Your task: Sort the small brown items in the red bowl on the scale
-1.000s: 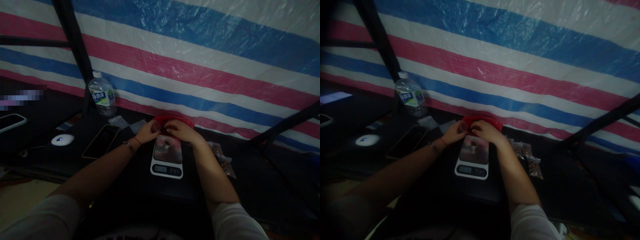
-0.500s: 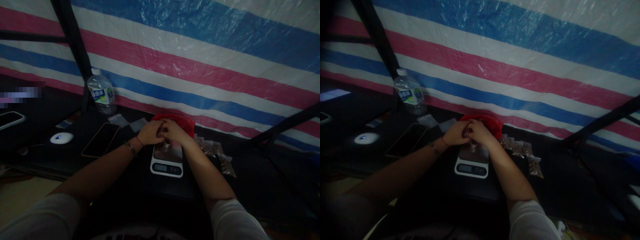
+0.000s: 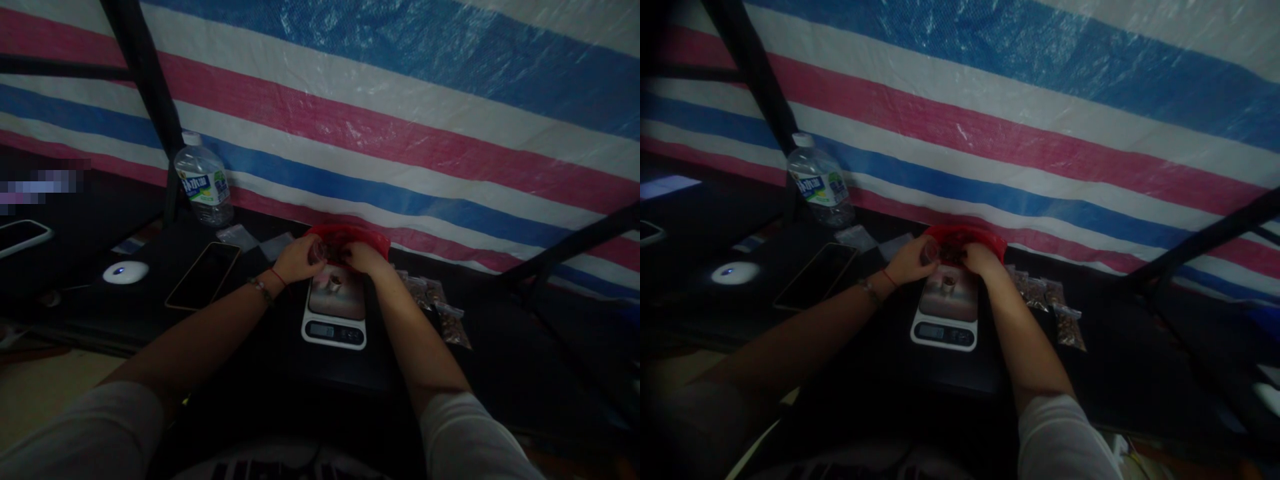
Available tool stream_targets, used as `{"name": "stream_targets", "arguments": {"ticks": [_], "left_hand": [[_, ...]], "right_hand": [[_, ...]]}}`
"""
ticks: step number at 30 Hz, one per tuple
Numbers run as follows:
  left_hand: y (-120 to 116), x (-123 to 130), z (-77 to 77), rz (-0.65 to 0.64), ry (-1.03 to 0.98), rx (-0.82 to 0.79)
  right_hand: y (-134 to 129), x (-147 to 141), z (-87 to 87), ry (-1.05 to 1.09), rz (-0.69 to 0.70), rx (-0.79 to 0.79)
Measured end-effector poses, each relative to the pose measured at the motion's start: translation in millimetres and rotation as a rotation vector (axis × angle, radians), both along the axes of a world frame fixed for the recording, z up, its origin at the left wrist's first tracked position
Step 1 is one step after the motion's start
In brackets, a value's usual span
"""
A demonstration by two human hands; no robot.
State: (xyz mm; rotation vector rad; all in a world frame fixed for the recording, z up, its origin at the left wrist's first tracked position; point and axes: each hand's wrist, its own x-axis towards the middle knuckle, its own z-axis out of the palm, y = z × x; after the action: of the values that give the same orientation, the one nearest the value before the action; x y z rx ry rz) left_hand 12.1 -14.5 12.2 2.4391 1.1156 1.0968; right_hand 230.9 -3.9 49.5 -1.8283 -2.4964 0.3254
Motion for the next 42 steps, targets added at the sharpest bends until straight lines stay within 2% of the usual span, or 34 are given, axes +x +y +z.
{"name": "stream_targets", "arguments": {"ticks": [4, 10, 19, 24, 29, 32, 35, 38, 42], "left_hand": [[1, 0, -1.8, -0.01, -0.014, -0.019], [4, 0, -3.9, -0.02, -0.03, 0.002], [5, -1, -5.8, 0.017, -0.011, -0.013], [5, -1, -6.7, 0.033, -0.008, -0.029], [5, -1, -5.8, 0.033, -0.013, -0.021], [5, -1, -4.7, 0.024, -0.025, -0.039], [5, -1, -4.0, 0.023, -0.038, -0.056], [5, -1, -3.9, 0.019, -0.044, -0.058], [6, -2, -4.3, 0.01, -0.06, -0.058]], "right_hand": [[5, 3, -9.9, -0.034, 0.015, -0.042], [7, 0, -6.5, -0.065, -0.012, -0.041], [7, 6, -5.2, 0.02, -0.004, 0.058], [6, 9, -0.8, 0.072, -0.01, 0.062], [-9, 4, 20.2, 0.198, 0.072, 0.048], [-28, -5, 41.8, 0.305, 0.197, -0.042], [-45, -16, 56.8, 0.313, 0.276, -0.107], [-53, -22, 60.3, 0.287, 0.302, -0.184], [-54, -23, 60.0, 0.243, 0.335, -0.211]]}}
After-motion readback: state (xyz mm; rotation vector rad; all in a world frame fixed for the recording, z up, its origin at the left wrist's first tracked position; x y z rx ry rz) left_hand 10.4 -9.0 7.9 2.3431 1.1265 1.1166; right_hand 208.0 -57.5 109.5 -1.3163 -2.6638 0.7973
